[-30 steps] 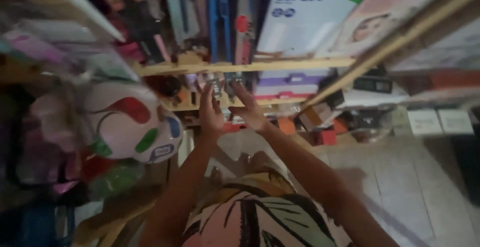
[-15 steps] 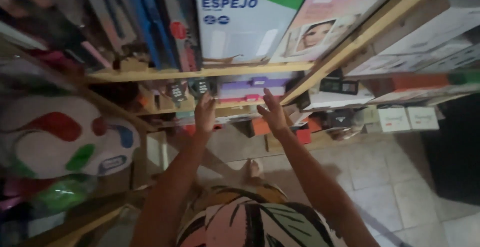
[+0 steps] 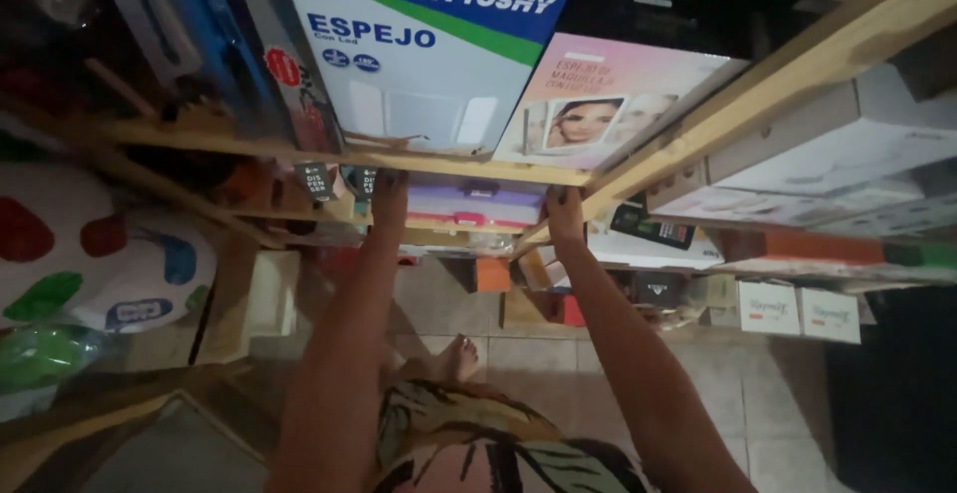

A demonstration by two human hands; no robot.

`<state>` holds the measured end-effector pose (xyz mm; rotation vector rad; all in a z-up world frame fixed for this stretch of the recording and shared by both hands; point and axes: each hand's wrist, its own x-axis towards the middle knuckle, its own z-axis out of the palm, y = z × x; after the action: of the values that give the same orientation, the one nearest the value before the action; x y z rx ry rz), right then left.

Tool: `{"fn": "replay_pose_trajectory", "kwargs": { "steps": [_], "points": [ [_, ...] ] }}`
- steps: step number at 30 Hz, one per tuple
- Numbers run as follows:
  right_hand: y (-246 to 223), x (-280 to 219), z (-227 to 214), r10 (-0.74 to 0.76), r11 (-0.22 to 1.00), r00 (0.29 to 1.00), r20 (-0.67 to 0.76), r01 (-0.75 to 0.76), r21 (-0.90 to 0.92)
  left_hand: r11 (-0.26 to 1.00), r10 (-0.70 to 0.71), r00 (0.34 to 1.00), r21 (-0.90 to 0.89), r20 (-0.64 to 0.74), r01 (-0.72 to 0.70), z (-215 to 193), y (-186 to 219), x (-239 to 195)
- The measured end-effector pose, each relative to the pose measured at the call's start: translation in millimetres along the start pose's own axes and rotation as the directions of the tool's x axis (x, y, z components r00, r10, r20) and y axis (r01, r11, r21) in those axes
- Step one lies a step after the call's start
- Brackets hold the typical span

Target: The person retrieves a duster from a shelf, removes it from its packaging, and cleans a purple plastic storage box using the duster and a cloth on a table.

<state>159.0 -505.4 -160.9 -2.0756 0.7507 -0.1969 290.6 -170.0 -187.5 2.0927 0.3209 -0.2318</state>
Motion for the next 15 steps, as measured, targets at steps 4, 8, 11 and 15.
{"fn": "replay_pose_trajectory", "kwargs": {
  "steps": [4,8,11,15],
  "points": [
    [-23,-1,-4,0.108,0.987,0.993,0.042,-0.112,0.115,1.000,0.009,1.000,0.022,0.021,-0.010,-35,53,-14],
    [-61,-7,-13,0.113,0.981,0.992,0.050,-0.120,0.155,0.999,0.019,0.999,0.041,0.048,-0.021,-35,93,-11],
    [-64,0,-8,0.084,0.982,0.995,0.061,-0.093,0.164,0.998,0.022,0.998,0.055,0.067,-0.026,-45,104,-9],
    [-54,0,-3,0.063,0.981,0.996,0.067,-0.074,0.178,0.996,0.026,0.993,0.083,0.111,-0.035,-55,114,-17]
  ]
}}
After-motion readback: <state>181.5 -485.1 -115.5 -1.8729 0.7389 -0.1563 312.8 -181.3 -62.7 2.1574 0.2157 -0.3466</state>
